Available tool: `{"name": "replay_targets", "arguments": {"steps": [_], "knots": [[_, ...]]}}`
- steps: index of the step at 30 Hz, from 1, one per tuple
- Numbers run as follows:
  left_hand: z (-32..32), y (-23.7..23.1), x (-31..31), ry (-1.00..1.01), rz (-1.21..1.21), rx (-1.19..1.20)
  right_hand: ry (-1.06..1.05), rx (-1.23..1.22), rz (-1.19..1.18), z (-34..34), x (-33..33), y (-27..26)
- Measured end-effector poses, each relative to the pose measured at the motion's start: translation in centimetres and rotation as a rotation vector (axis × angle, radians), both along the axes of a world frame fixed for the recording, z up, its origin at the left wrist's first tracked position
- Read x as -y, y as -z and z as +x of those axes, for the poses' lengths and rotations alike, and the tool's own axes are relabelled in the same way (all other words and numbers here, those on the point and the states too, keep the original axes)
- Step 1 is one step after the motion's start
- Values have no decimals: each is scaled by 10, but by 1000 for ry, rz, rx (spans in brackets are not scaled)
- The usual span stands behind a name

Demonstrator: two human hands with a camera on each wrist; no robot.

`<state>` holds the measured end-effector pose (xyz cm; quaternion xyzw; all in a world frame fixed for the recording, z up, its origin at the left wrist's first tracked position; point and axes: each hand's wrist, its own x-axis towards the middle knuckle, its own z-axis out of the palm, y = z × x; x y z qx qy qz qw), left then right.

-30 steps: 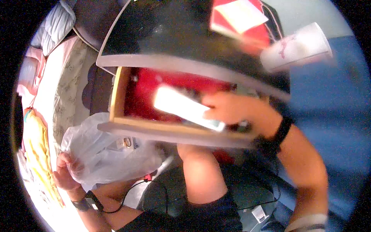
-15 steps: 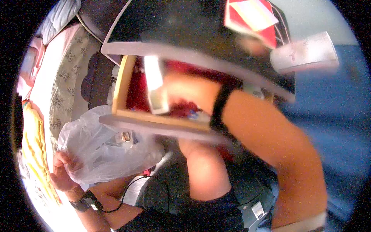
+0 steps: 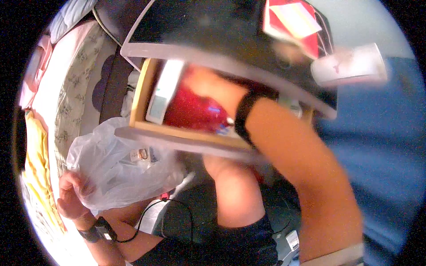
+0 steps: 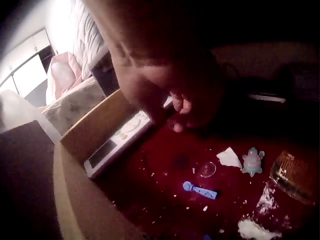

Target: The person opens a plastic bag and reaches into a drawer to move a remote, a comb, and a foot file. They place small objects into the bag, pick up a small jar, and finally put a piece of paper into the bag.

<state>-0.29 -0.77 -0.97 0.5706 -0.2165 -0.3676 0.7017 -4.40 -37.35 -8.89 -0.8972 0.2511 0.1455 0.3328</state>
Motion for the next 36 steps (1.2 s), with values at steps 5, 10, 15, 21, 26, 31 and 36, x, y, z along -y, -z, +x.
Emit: {"name": "replay_targets", "arguments": {"steps": [5,10,15,21,26,31,36], "knots": [[-1,0,1,-30,32,14,-189,-95,44,11,-4,-11],[-4,2,2,-54,46,39,280,280,750,17,-5,20],[-1,4,-7,-35,35,19,-218,32,144,-10,20,11],[-2,4,-8,-1,24,-18,-464,-46,22,-52,47,-9],[-1,3,2,45,15,-7,-477,-203,-213,-38,17,-10],[-2,3,-7,-10,42,-68,-572,-165,-42,-26,8,-2],[3,7,-17,-24,18,-86,-677,-400,-7,-59,50,-1]]}}
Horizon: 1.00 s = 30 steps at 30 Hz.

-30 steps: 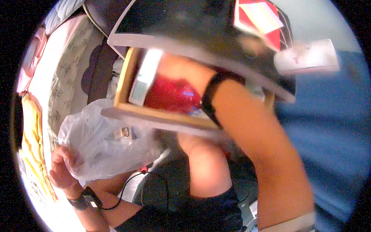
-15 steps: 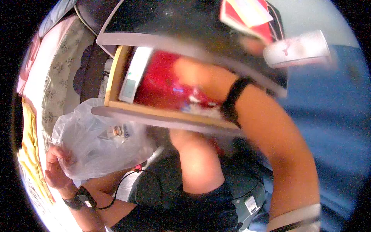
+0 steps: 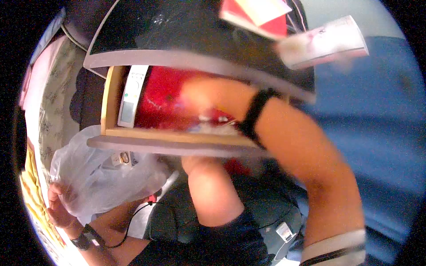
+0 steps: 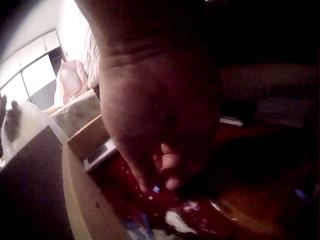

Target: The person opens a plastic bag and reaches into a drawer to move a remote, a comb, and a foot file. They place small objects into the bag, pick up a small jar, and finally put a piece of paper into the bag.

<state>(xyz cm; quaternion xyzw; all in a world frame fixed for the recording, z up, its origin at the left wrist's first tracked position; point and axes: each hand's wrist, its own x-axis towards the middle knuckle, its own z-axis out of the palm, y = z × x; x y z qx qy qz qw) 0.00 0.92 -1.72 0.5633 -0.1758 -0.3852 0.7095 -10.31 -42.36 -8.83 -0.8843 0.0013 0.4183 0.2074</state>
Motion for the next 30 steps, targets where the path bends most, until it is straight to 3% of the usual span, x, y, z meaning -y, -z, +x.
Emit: {"name": "replay_targets", "arguments": {"steps": [8,9,11,19,23,30], "knots": [[3,5,-6,-3,17,10,79,-118,-142,-85,47,-19],[2,4,-3,-2,24,13,-44,-57,-149,-94,48,-17],[2,3,5,14,17,-9,-95,-96,-233,-108,46,-9],[0,7,10,-7,59,-10,-157,66,-253,-124,45,17],[5,8,9,46,30,-41,-90,104,-219,-126,42,30],[7,11,6,26,72,35,-85,159,-226,-118,45,19]]}}
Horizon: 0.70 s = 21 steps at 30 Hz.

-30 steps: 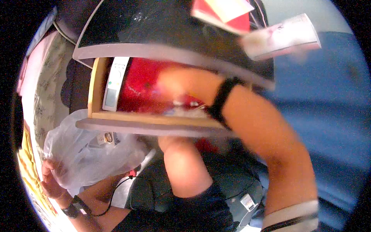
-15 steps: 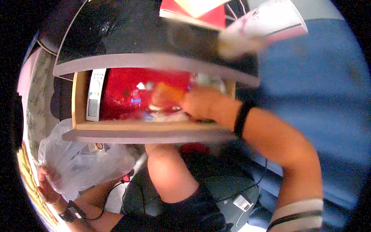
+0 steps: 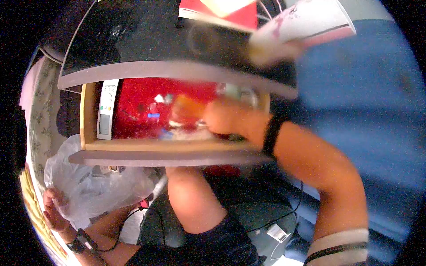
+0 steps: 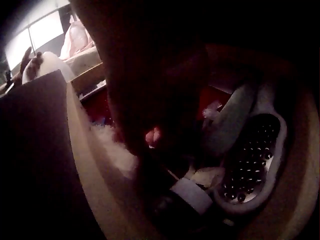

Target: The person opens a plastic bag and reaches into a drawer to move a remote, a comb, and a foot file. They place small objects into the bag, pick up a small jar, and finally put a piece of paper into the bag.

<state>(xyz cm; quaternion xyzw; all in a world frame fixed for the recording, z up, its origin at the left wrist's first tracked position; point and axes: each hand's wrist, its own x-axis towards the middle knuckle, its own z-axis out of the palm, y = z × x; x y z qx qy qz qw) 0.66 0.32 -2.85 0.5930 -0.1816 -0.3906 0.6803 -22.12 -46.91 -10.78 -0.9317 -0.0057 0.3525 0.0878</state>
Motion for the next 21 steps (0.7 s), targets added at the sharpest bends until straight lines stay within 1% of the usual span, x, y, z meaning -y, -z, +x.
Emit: {"name": "replay_targets", "arguments": {"steps": [1,4,7,9,11,13,15,17,18,19,20,21], "knots": [[0,1,-3,-30,25,35,-1,-3,4,1,1,-1],[-4,1,-1,-83,71,90,92,58,76,4,2,-7],[-1,1,-5,-60,73,85,92,241,187,9,-4,-19],[-3,1,-4,-117,70,44,242,99,273,17,-12,-24],[-2,1,-5,-141,73,34,291,16,280,20,-19,-27],[0,0,-9,-138,84,57,234,-5,211,22,-25,-29],[-3,0,-8,-161,95,66,21,-22,81,21,-26,-26],[-7,1,-5,-204,98,79,-15,11,38,18,-27,-22],[-9,2,-4,-235,97,89,55,54,62,18,-30,-23],[-9,1,-4,-266,97,100,75,91,83,17,-32,-24],[-7,0,-6,-188,63,82,95,129,104,17,-35,-26],[-4,0,-8,-110,28,63,65,159,120,19,-37,-30]]}}
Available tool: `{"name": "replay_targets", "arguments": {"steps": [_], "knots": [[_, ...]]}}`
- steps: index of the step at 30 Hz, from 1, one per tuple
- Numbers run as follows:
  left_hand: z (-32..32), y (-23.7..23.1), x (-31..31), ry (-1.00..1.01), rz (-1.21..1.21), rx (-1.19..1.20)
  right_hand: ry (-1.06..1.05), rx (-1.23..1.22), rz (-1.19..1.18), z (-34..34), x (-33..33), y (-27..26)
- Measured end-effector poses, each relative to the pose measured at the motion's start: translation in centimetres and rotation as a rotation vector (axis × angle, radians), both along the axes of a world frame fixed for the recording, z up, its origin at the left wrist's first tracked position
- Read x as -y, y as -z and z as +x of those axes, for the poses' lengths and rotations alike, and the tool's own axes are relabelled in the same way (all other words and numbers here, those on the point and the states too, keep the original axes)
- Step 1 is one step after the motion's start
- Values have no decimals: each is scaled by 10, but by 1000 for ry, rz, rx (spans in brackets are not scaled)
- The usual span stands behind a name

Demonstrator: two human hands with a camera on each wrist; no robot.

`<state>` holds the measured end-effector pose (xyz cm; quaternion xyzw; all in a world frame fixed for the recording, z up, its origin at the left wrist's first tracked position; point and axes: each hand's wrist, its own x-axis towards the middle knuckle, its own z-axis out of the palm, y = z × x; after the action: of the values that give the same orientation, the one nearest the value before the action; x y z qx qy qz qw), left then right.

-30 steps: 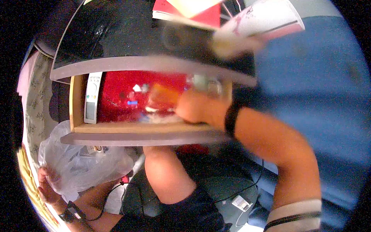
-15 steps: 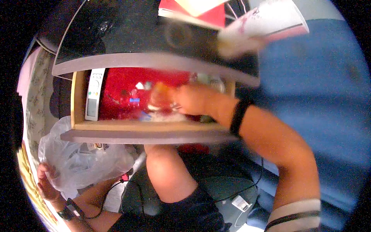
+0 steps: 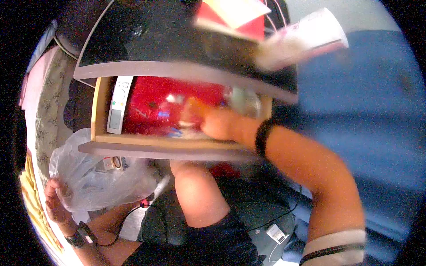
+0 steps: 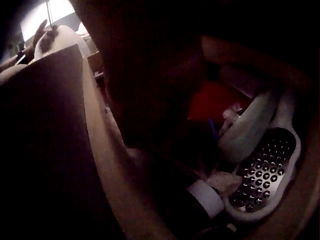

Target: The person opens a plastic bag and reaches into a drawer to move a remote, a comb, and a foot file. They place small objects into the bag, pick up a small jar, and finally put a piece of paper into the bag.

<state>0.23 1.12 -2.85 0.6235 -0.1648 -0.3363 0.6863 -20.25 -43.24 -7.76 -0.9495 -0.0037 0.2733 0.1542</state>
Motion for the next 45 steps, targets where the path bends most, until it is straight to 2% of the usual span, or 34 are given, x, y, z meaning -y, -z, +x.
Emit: {"name": "replay_targets", "arguments": {"steps": [2,7,10,14,17,19,21,22,23,25,26,28,31,34,37,38,40,45], "knots": [[3,-2,-1,116,-35,-10,-16,-4,6,2,-3,-3],[0,-5,-4,58,22,-8,12,-122,-61,4,-2,3],[2,-3,-12,42,19,23,-36,19,-40,16,2,-12],[-2,-16,-2,74,14,46,155,489,73,31,-9,-41],[-11,-31,8,16,20,63,279,553,153,53,-44,-78],[-11,-33,0,-21,1,28,365,521,237,67,-80,-105],[-12,-43,-1,8,-69,30,461,483,487,81,-114,-111],[-12,-43,-7,21,-127,-5,473,523,630,88,-131,-102],[-13,-45,-9,41,-173,6,429,579,657,98,-150,-91],[-15,-50,-12,35,-225,4,435,506,820,115,-198,-89],[-16,-51,-14,16,-247,15,314,641,697,124,-219,-74],[-15,-52,-20,-22,-292,36,232,553,508,136,-254,-44],[-11,-53,-34,-85,-245,99,298,314,492,137,-279,-26],[-9,-55,-49,-146,-234,16,266,68,326,136,-280,-38],[-9,-57,-44,-230,-256,-62,332,145,219,104,-274,-47],[-7,-58,-39,-251,-259,-28,296,435,279,86,-271,-47],[-1,-56,-34,-188,-302,-41,414,412,303,63,-261,-57],[-2,-52,-11,-201,-263,-49,660,523,334,13,-209,-103]]}}
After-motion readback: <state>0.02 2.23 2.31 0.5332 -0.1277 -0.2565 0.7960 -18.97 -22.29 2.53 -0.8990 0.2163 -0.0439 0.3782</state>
